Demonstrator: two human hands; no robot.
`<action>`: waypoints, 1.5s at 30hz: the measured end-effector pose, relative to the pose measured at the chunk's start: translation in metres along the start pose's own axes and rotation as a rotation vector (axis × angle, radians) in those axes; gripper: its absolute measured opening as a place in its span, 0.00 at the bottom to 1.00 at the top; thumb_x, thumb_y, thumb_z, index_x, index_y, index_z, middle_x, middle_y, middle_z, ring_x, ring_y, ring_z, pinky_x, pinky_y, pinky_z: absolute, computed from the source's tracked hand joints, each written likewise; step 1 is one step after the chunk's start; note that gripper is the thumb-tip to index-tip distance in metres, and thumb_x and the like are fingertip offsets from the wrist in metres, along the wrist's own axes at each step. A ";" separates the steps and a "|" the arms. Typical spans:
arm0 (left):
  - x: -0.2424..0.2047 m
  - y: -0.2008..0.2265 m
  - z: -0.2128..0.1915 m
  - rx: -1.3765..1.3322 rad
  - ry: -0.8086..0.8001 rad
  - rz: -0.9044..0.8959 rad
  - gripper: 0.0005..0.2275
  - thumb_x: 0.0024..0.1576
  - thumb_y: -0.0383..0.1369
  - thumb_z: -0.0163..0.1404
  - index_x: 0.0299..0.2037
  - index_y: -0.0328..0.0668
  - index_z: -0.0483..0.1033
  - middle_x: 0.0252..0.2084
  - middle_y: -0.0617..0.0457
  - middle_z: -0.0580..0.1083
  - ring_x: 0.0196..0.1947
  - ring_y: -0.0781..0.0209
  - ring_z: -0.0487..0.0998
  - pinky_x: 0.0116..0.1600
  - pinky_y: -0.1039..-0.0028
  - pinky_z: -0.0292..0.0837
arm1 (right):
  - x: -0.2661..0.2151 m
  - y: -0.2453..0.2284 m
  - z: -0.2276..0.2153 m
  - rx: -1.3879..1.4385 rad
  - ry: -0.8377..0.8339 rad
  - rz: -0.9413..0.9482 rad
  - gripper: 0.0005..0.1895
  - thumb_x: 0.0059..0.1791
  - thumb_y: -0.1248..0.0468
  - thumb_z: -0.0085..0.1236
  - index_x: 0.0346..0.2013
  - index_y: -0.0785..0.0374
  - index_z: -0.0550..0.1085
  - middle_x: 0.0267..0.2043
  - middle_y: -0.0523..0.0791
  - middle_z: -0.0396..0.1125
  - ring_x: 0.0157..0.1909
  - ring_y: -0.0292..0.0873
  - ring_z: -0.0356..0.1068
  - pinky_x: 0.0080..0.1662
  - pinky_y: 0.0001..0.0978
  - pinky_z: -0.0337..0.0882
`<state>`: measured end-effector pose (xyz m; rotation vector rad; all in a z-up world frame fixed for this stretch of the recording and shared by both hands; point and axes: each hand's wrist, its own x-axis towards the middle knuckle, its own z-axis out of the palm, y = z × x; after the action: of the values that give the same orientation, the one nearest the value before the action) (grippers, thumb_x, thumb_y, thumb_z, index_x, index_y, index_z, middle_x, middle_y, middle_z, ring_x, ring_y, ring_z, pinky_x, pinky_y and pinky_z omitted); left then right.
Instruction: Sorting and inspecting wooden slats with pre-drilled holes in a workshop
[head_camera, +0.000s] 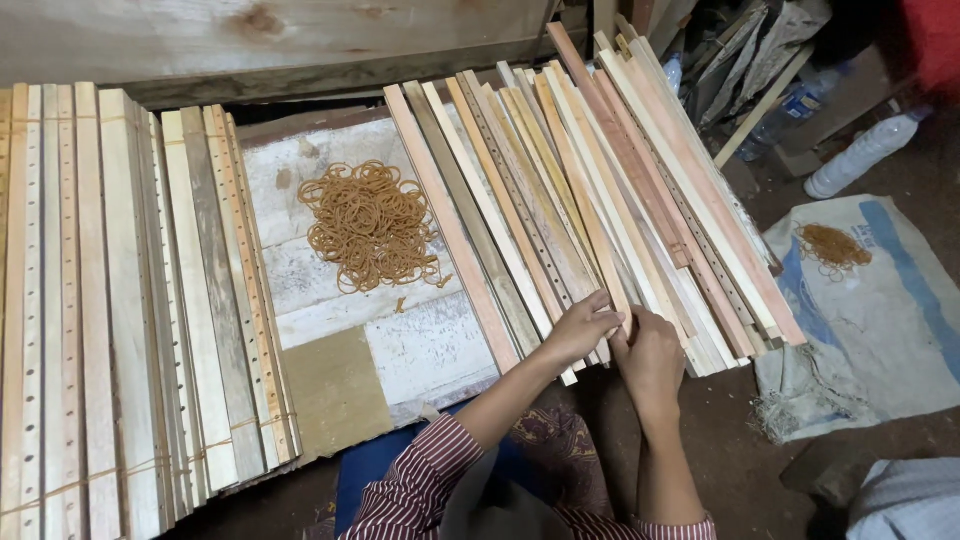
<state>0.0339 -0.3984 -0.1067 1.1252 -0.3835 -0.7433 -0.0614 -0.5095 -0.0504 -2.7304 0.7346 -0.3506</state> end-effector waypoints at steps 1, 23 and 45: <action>-0.003 0.004 0.002 -0.001 0.004 0.000 0.30 0.59 0.26 0.49 0.72 0.23 0.53 0.67 0.24 0.62 0.65 0.40 0.68 0.66 0.57 0.66 | -0.001 -0.005 -0.004 0.000 -0.003 -0.003 0.20 0.49 0.56 0.59 0.52 0.62 0.77 0.40 0.51 0.73 0.49 0.56 0.73 0.49 0.50 0.73; -0.024 0.036 0.015 0.312 0.160 0.010 0.34 0.59 0.34 0.53 0.69 0.17 0.52 0.60 0.26 0.63 0.57 0.34 0.74 0.54 0.60 0.77 | 0.005 0.007 -0.026 0.350 -0.200 0.149 0.22 0.38 0.55 0.74 0.43 0.62 0.83 0.31 0.52 0.73 0.38 0.50 0.75 0.42 0.42 0.74; -0.228 0.188 -0.022 1.553 0.515 0.173 0.29 0.46 0.21 0.52 0.62 0.26 0.65 0.43 0.39 0.72 0.40 0.47 0.73 0.43 0.60 0.71 | 0.004 -0.158 -0.078 1.706 -0.212 -0.013 0.36 0.57 0.63 0.50 0.74 0.76 0.48 0.58 0.59 0.69 0.45 0.35 0.79 0.36 0.08 0.79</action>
<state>-0.0490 -0.1798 0.0755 2.6037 -0.6093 0.1848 -0.0110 -0.3971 0.0757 -1.1071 0.1188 -0.3895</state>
